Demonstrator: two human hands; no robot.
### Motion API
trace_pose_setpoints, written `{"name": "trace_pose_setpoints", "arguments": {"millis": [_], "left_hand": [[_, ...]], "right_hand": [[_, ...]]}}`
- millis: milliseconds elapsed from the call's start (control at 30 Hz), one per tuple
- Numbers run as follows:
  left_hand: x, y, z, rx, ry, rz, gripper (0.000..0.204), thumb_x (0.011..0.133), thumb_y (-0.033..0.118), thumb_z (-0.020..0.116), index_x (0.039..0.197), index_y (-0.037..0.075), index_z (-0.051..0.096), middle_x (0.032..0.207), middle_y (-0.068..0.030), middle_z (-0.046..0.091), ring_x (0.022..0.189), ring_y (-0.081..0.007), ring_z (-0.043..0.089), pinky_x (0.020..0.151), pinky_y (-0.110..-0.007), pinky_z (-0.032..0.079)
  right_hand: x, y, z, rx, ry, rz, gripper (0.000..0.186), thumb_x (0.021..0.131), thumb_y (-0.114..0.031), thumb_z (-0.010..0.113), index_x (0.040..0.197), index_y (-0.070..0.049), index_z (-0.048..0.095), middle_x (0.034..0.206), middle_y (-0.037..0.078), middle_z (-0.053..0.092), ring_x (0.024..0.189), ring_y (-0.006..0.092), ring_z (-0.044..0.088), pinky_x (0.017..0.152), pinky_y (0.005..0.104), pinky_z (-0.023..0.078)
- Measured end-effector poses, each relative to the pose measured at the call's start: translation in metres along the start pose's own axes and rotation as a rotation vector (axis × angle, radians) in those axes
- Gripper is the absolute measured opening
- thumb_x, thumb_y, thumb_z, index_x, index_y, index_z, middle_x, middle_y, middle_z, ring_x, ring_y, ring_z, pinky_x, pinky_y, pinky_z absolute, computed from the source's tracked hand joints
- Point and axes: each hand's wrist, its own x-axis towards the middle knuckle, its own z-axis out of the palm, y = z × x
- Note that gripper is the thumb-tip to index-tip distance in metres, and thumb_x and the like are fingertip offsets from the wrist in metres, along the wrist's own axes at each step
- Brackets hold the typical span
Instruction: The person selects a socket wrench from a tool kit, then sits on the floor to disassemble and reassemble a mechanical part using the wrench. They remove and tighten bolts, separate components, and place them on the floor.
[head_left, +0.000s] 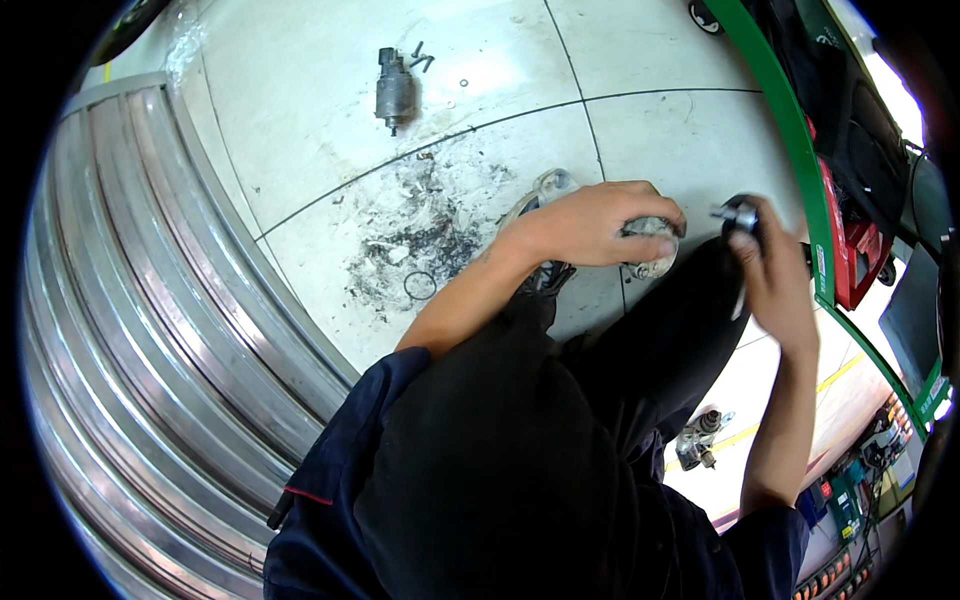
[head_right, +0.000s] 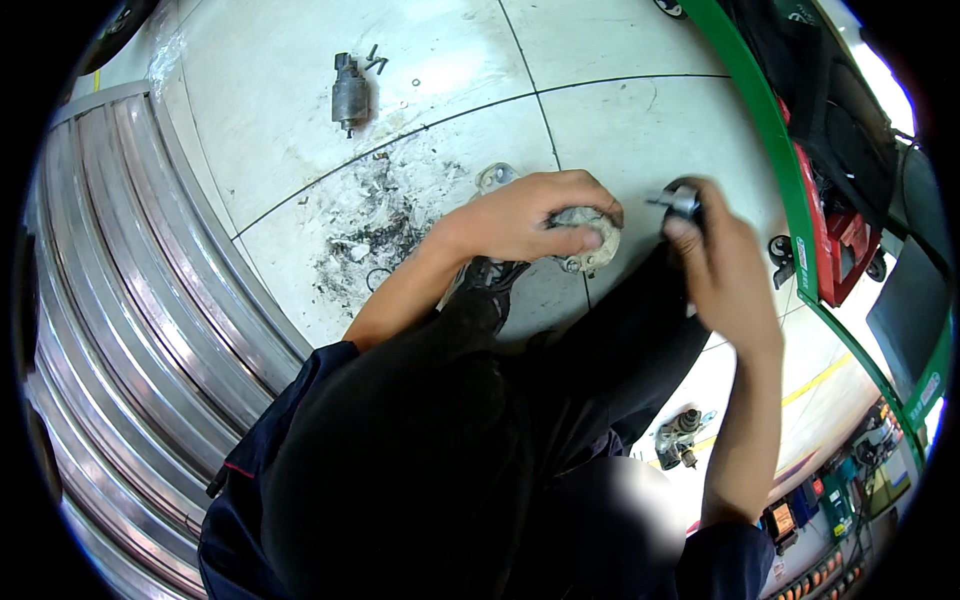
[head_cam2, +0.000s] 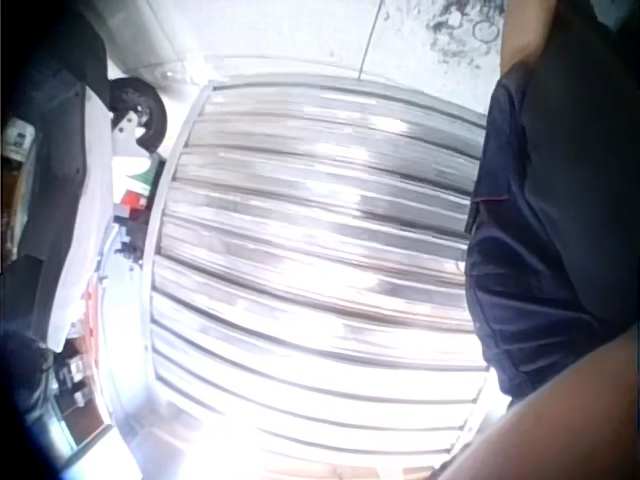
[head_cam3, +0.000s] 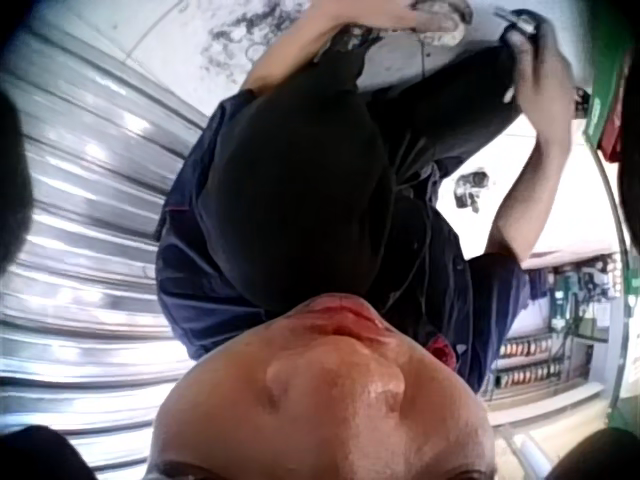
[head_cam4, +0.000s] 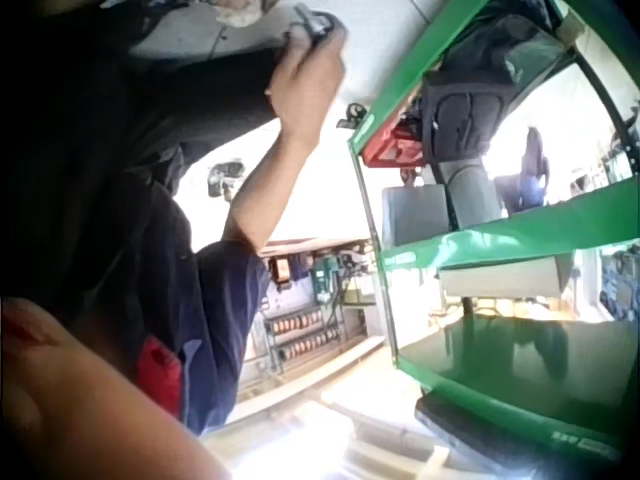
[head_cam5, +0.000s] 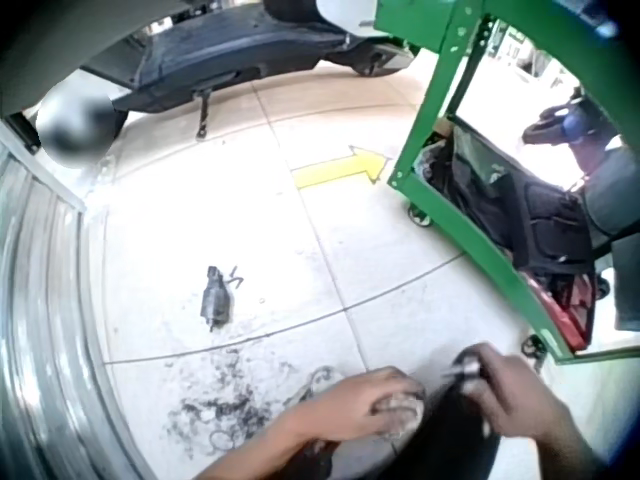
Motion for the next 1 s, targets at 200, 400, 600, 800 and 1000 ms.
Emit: {"name": "trace_pose_setpoints", "arguments": {"millis": [200,400,600,800,1000], "left_hand": [[-0.002,0.006,-0.001,0.041,-0.057,0.017,0.082,0.053,0.04,0.093,0.122,0.012,0.06,0.12,-0.014,0.06,0.116,-0.0348,0.058,0.095,-0.041,0.048],[-0.001,0.007,0.005,0.163,-0.017,0.016,0.078,0.055,0.029,0.093,0.122,0.009,0.059,0.121,-0.0114,0.061,0.116,-0.0345,0.058,0.096,-0.043,0.049],[0.003,0.011,0.007,0.184,0.004,-0.026,0.074,0.058,0.032,0.092,0.12,0.01,0.058,0.119,-0.0112,0.062,0.114,-0.0341,0.058,0.095,-0.043,0.048],[0.005,0.009,0.015,0.265,0.0,-0.018,0.072,0.06,0.032,0.092,0.12,0.011,0.058,0.118,-0.0122,0.061,0.113,-0.0358,0.059,0.094,-0.044,0.049],[0.011,0.012,0.022,0.303,-0.02,-0.102,0.071,0.06,0.03,0.091,0.12,0.012,0.058,0.118,-0.0143,0.061,0.112,-0.0369,0.059,0.093,-0.045,0.049]], "right_hand": [[-0.037,-0.001,0.036,-0.102,-0.069,-0.087,0.034,0.093,-0.012,0.068,0.12,-0.001,0.051,0.095,0.026,0.063,0.092,0.0463,0.063,0.076,0.0477,0.049],[-0.038,-0.002,0.048,-0.289,-0.079,-0.237,0.037,0.089,-0.011,0.07,0.12,-0.003,0.053,0.1,0.021,0.065,0.093,0.0403,0.065,0.079,0.0466,0.051],[-0.026,0.001,0.048,-0.515,-0.038,-0.428,0.035,0.082,-0.006,0.066,0.116,-0.003,0.056,0.102,0.015,0.063,0.098,0.0348,0.063,0.087,0.0439,0.049],[-0.017,-0.003,0.042,-0.72,-0.012,-0.606,0.027,0.081,-0.006,0.062,0.107,-0.003,0.057,0.098,0.013,0.062,0.096,0.0313,0.062,0.087,0.0428,0.051],[-0.018,-0.013,0.032,-0.439,-0.336,-0.14,0.02,0.093,-0.016,0.065,0.102,-0.002,0.054,0.092,0.014,0.06,0.084,0.0315,0.064,0.072,0.0381,0.054]]}}
